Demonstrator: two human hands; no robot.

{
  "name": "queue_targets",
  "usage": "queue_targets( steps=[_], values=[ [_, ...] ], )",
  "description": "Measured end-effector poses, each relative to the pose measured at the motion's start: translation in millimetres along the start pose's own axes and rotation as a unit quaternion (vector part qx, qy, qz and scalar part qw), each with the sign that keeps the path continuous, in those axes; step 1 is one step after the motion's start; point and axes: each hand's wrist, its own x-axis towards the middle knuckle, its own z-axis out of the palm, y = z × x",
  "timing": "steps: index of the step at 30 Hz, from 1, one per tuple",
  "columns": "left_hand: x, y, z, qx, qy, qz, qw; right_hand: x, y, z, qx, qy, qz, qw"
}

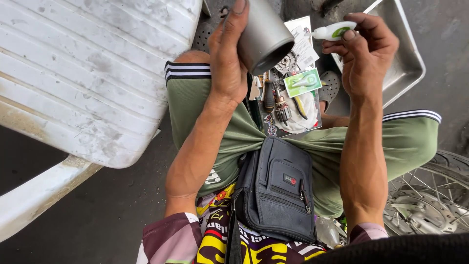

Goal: Applying sealant to a motorcycle starter motor housing and assembling the internal components.

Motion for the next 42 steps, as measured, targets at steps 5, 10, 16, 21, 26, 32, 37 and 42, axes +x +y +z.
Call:
queue_targets(
  steps=[5, 10, 16, 21, 26, 32, 37, 42],
  values=[
    [1.1, 6.0, -0.3, -0.005, 0.023, 0.003, 1.0, -8.5, -71.9, 13.5, -0.1, -0.041, -0.063, 0.992],
    [1.8, 9.7, 5.1, -0.043, 0.055, 0.001, 0.998, -10.5, -122.3, 26.9, -0.181, -0.08, -0.135, 0.971],
    [3.0, 10.7, 3.6, -0.009, 0.084, -0.018, 0.996, -14.4, -157.3, 48.4, -0.144, -0.038, -0.137, 0.979],
    [3.8, 10.5, 4.1, 0.001, 0.12, -0.045, 0.992, -17.6, -177.9, 78.2, -0.028, -0.005, -0.101, 0.994],
    [7.9, 2.9, -2.5, -0.009, 0.127, -0.047, 0.991, -15.1, -191.8, 94.7, 0.04, -0.009, -0.061, 0.997],
    [5.9, 6.5, -1.3, -0.007, 0.128, -0.065, 0.99, -12.3, -198.3, 104.0, 0.072, -0.017, -0.049, 0.996],
    [4.5, 9.0, 1.0, -0.009, 0.136, -0.076, 0.988, -12.6, -210.0, 105.5, 0.021, -0.029, -0.08, 0.996],
    [4.8, 9.6, 1.8, -0.007, 0.143, -0.081, 0.986, -8.9, -218.3, 101.7, 0.259, 0.02, -0.001, 0.966]
  ],
)
